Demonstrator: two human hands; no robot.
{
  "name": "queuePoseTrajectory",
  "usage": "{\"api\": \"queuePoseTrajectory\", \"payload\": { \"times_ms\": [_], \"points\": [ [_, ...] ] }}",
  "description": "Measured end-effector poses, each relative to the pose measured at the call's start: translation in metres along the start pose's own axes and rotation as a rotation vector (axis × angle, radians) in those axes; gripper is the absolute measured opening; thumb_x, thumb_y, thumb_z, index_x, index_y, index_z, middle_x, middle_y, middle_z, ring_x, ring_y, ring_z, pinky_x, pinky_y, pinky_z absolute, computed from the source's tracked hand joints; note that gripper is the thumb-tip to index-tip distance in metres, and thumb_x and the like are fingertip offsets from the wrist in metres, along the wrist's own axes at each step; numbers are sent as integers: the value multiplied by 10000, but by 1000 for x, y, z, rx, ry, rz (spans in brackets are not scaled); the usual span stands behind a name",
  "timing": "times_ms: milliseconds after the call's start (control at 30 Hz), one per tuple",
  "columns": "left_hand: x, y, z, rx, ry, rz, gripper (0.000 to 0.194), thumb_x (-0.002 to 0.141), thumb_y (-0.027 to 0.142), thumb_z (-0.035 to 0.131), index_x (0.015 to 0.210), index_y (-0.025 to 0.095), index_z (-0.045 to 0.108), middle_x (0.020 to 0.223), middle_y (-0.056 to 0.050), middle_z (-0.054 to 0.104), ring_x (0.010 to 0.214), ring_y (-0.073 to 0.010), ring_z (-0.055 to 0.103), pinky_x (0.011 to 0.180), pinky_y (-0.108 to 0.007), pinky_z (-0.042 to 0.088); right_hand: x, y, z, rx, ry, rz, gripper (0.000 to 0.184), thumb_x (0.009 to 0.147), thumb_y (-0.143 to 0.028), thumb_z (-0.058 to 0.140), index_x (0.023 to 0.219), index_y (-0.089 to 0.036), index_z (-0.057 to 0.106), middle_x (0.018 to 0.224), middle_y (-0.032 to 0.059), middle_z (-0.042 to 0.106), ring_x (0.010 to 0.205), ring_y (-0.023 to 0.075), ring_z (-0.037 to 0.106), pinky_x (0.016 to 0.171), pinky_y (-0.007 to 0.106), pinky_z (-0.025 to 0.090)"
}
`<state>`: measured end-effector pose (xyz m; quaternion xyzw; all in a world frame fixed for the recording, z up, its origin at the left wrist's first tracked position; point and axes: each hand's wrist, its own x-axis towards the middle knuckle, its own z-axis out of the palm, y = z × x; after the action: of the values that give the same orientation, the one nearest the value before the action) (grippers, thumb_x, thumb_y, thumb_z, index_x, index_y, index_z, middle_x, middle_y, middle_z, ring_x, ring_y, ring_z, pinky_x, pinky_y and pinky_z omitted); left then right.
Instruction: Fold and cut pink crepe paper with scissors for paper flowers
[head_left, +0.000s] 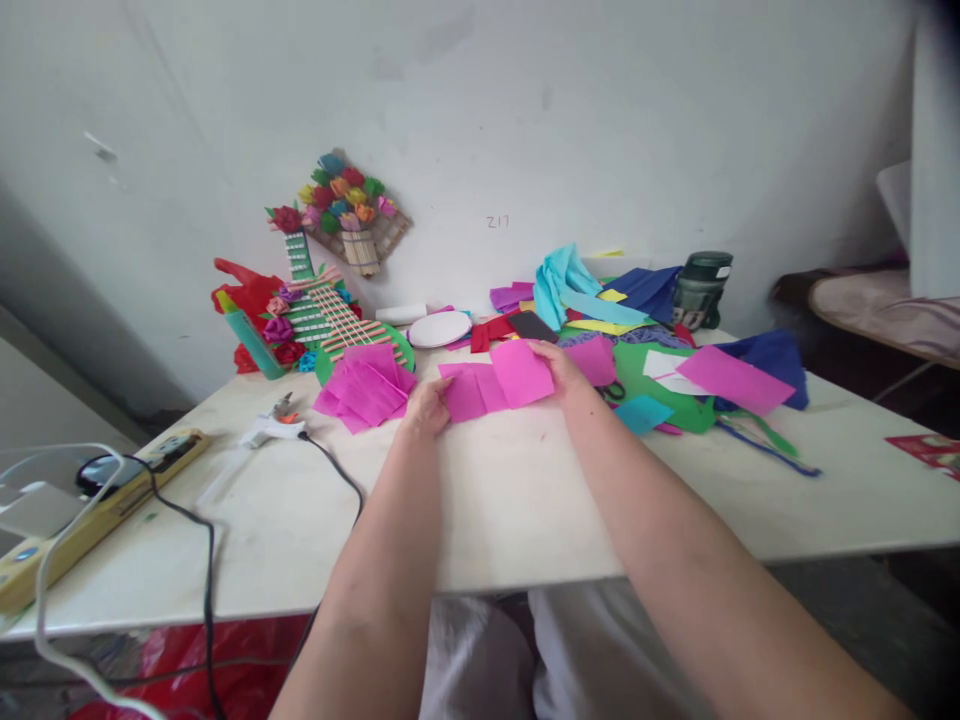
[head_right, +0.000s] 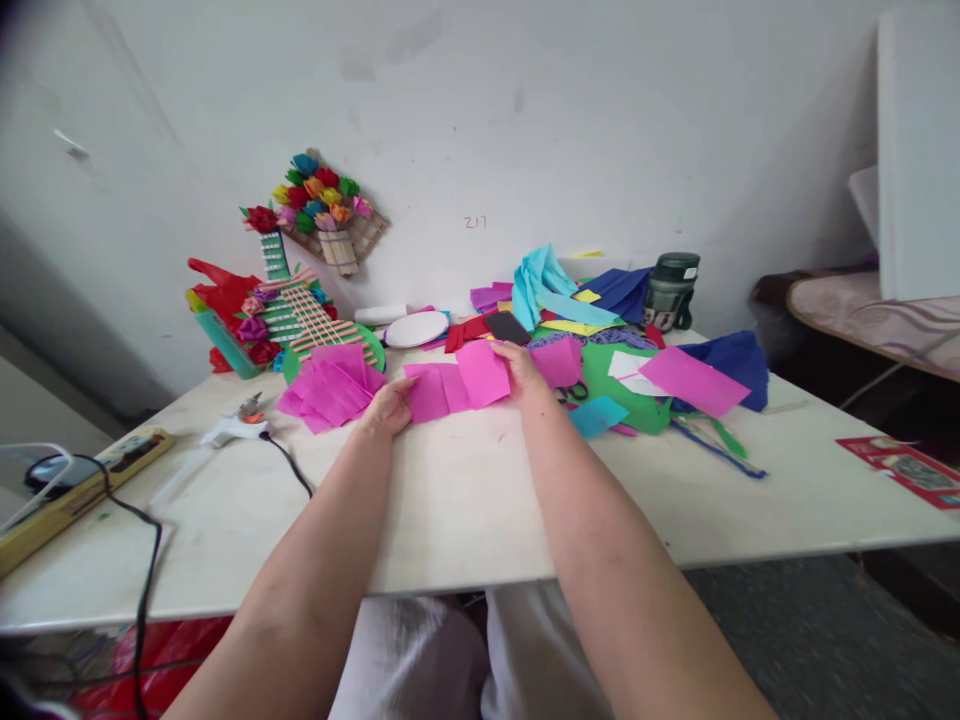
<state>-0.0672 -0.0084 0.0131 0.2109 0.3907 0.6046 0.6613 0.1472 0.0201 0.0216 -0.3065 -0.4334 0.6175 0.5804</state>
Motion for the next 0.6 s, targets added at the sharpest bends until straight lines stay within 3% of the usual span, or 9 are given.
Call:
{"api": "queuePoseTrajectory", "payload": {
  "times_ms": [167, 300, 400, 467, 600],
  "points": [
    [1, 0, -1, 23, -46, -26, 198, 766, 22, 469, 883, 69, 622, 658, -73, 664, 632, -157, 654, 734, -268, 535, -10, -11, 26, 76, -96, 36, 193, 648, -320, 651, 785, -208, 574, 704, -8, 646, 713, 179, 615, 645, 306, 471],
    [-1, 0, 1, 19, -79, -43, 217, 776, 28, 432, 889, 75, 611, 699, -95, 670, 723, -181, 667, 771, -286, 529, -6, -2, 37, 87, -114, -9, 181, 638, -301, 672, 756, -206, 572, 701, -5, 650, 760, 180, 619, 684, 302, 473],
    [-2, 0, 2, 18, -110, -76, 213, 789, 36, 401, 861, 71, 598, 682, -100, 663, 738, -191, 667, 771, -293, 529, 2, 16, 34, 35, -98, 17, 172, 604, -225, 694, 690, -192, 550, 659, -5, 640, 661, 147, 605, 630, 272, 464],
    [-3, 0, 2, 22, -98, -81, 198, 788, 37, 401, 829, 74, 591, 635, -89, 648, 687, -182, 663, 749, -280, 532, 6, 28, 28, -56, -60, 134, 200, 581, -194, 712, 683, -189, 539, 615, -13, 626, 565, 132, 579, 559, 264, 451],
    [-1, 1, 2, 41, -51, -65, 178, 767, 28, 428, 812, 93, 587, 563, -56, 614, 585, -163, 641, 706, -277, 534, 10, 41, 19, -141, -75, 137, 229, 597, -257, 723, 663, -188, 515, 580, -28, 604, 495, 110, 545, 488, 239, 420]
  ]
}}
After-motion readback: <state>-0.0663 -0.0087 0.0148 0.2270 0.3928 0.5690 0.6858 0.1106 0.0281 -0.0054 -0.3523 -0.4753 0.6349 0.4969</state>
